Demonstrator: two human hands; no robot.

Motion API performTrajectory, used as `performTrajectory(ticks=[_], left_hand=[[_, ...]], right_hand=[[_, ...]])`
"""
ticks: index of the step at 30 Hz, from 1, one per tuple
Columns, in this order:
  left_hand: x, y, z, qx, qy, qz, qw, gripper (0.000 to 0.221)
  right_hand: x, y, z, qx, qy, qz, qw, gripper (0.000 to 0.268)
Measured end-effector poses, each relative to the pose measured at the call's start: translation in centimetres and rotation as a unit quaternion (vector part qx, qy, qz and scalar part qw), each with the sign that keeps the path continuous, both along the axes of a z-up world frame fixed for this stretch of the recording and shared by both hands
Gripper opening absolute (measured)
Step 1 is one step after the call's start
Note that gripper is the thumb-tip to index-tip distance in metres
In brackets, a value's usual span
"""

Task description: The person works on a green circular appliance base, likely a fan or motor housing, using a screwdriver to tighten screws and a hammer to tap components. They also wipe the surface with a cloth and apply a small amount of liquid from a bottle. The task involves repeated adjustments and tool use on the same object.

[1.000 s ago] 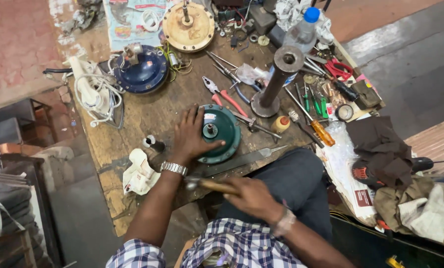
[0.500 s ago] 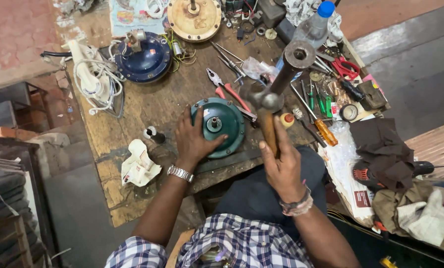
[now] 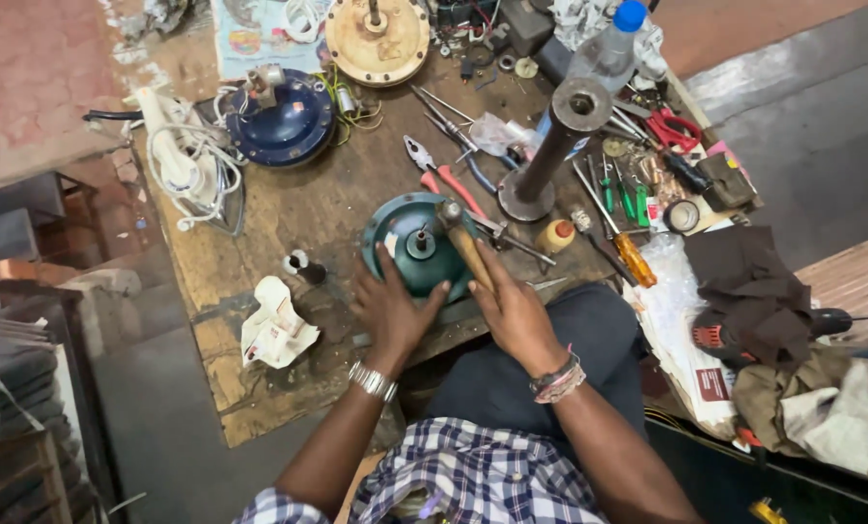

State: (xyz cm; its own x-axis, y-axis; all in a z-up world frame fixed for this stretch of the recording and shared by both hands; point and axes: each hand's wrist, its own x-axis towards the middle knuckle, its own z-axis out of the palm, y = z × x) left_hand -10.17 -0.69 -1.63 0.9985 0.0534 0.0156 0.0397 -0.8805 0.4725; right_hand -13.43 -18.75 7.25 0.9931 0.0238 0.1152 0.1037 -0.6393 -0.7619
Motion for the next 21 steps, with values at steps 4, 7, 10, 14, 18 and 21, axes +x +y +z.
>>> performTrajectory(ticks=[4, 7, 10, 14, 18, 21], left_hand=[[0.7, 2.3, 0.2, 0.027, 0.033, -0.030, 0.999, 0.121], [4.8, 3.0, 0.8, 0.068, -0.026, -0.152, 0.986, 0.130], [7.5, 2.8, 1.5, 0.060, -0.004, -0.223, 0.973, 0.135], [7.7, 2.5, 1.8, 0.055, 0.038, -0.210, 0.975, 0.137], [7.6, 2.3, 1.6, 0.057, 0.036, -0.204, 0.977, 0.138], [8.0, 1.9, 1.2, 0.064, 0.020, -0.190, 0.980, 0.139]], right_hand=[[-0.5, -0.6, 1.2, 0.006, 0.084, -0.035, 0.996, 0.062], [-0.6, -1.2, 2.7, 0.049, 0.012, -0.039, 0.998, 0.058], [-1.4, -1.7, 3.3, 0.049, -0.132, -0.054, 0.989, 0.059], [-1.3, -0.8, 1.6, 0.054, -0.214, -0.078, 0.972, 0.059], [0.3, 0.4, -0.3, 0.003, -0.101, 0.010, 0.995, 0.064], [0.5, -0.3, -0.3, -0.019, 0.060, -0.002, 0.998, 0.064]])
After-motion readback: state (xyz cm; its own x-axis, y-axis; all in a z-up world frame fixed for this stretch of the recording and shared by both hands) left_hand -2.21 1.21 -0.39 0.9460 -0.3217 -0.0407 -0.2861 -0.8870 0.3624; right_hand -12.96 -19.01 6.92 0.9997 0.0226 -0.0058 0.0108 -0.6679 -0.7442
